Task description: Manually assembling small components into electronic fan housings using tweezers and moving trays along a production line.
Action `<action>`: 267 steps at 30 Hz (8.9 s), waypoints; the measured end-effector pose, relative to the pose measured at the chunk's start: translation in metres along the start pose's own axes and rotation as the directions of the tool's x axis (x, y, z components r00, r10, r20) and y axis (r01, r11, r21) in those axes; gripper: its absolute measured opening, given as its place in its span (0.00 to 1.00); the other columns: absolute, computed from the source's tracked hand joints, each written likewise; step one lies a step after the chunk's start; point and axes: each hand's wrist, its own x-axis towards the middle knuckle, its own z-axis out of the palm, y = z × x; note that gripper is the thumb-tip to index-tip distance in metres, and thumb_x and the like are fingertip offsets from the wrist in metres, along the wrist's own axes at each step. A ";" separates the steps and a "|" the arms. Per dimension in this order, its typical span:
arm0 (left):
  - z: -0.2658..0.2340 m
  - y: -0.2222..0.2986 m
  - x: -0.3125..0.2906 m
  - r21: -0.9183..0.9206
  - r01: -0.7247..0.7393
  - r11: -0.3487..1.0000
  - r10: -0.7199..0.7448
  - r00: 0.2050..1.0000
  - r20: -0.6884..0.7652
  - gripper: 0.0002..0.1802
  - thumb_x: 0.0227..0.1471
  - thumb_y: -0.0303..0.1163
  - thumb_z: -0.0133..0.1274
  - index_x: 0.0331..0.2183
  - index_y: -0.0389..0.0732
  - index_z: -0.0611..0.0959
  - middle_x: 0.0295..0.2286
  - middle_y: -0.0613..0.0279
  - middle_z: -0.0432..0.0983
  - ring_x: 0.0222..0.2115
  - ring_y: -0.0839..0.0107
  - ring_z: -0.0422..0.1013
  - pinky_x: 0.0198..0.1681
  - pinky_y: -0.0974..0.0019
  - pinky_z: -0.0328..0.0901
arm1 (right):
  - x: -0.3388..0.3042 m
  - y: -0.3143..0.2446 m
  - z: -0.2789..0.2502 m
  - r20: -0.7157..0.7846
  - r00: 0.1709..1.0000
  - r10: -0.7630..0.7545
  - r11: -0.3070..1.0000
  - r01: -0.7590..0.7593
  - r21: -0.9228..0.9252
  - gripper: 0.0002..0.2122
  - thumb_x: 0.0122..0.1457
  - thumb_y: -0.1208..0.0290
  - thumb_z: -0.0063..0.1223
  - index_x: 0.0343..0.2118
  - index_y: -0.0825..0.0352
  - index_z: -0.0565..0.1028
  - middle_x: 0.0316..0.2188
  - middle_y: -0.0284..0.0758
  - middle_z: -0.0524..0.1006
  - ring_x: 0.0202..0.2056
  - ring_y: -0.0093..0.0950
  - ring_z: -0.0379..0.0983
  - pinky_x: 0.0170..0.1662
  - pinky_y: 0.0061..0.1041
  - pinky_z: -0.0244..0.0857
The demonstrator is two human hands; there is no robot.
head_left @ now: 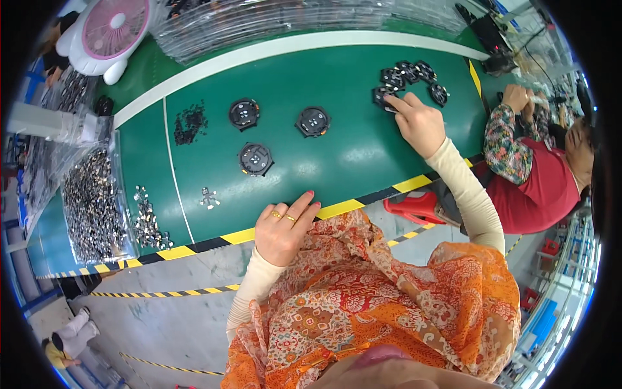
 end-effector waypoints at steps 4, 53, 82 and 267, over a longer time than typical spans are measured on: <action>-0.001 -0.004 -0.011 -0.032 0.084 0.996 -0.088 0.986 -0.139 0.15 0.39 0.25 0.57 0.36 0.42 0.85 0.40 0.63 0.77 0.29 0.68 0.69 0.31 0.66 0.64 | 0.017 -0.060 -0.001 -0.045 0.984 -0.173 0.951 0.179 0.252 0.20 0.50 0.80 0.55 0.49 0.61 0.76 0.33 0.35 0.75 0.26 0.34 0.76 0.29 0.30 0.72; -0.011 -0.002 -0.002 -0.034 0.208 0.977 -0.209 0.978 -0.019 0.17 0.41 0.25 0.57 0.38 0.39 0.84 0.38 0.62 0.73 0.34 0.64 0.69 0.32 0.63 0.67 | -0.032 -0.103 0.023 0.396 0.878 0.269 -0.249 -0.334 0.909 0.07 0.62 0.80 0.51 0.42 0.73 0.74 0.43 0.53 0.77 0.36 0.38 0.80 0.39 0.28 0.76; -0.007 -0.011 -0.011 -0.123 0.197 0.973 -0.202 0.979 -0.023 0.16 0.35 0.22 0.58 0.33 0.37 0.85 0.35 0.63 0.78 0.34 0.64 0.73 0.36 0.62 0.70 | -0.003 -0.103 0.028 0.462 0.883 0.082 -0.202 -0.440 0.875 0.09 0.63 0.79 0.50 0.37 0.64 0.61 0.35 0.55 0.79 0.27 0.35 0.80 0.28 0.25 0.75; -0.089 -0.101 -0.054 0.652 0.670 0.354 -0.517 0.721 -0.461 0.16 0.47 0.40 0.60 0.38 0.43 0.84 0.32 0.60 0.72 0.37 0.61 0.68 0.43 0.58 0.60 | 0.130 -0.156 0.059 -0.363 0.696 -0.619 0.556 0.715 0.423 0.13 0.53 0.75 0.63 0.43 0.63 0.79 0.48 0.37 0.78 0.30 0.33 0.79 0.31 0.27 0.72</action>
